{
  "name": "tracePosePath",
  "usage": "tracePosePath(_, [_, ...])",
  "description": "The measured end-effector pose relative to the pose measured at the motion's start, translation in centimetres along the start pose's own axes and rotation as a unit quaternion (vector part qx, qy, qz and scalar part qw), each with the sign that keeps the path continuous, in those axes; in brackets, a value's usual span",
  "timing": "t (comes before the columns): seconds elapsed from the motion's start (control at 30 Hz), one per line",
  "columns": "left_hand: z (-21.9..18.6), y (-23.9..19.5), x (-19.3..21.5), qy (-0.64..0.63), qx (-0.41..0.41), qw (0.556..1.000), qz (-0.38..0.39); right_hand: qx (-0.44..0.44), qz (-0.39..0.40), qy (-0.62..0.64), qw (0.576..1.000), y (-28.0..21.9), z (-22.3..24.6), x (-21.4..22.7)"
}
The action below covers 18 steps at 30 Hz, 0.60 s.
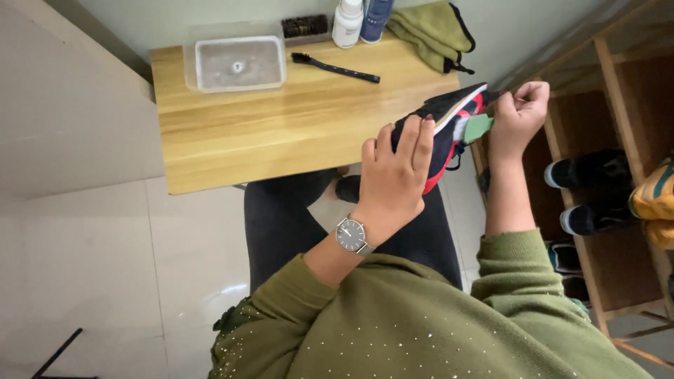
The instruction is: The person scrubs a black and red sneaker with a green brush while seated at a wooden table. They repeatedly dip the brush into a container of water and continue scrubbing the shoe's upper and sole.
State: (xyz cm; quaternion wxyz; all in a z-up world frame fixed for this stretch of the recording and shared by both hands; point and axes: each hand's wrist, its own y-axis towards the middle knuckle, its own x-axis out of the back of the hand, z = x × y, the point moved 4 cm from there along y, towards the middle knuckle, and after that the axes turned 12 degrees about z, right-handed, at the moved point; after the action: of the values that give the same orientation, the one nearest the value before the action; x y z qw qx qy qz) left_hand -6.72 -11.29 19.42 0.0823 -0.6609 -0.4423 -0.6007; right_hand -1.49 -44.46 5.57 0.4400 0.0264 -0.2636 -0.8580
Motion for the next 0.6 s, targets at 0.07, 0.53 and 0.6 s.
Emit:
tracePosePath(0.07, [0.4,0.0,0.1,0.001,0.004,1.0,-0.006,0.007,-0.008,-0.045,0.999,-1.7,4.5,-1.6])
tracePosePath(0.53, [-0.1,-0.1,-0.2,0.02,-0.01,1.0,0.007,0.01,-0.024,-0.063,0.998,-1.7,4.8,-1.3])
tracePosePath(0.6, [-0.2,0.2,0.0,0.016,-0.003,1.0,-0.006,0.013,-0.041,0.02,0.999,0.0,0.8,-0.3])
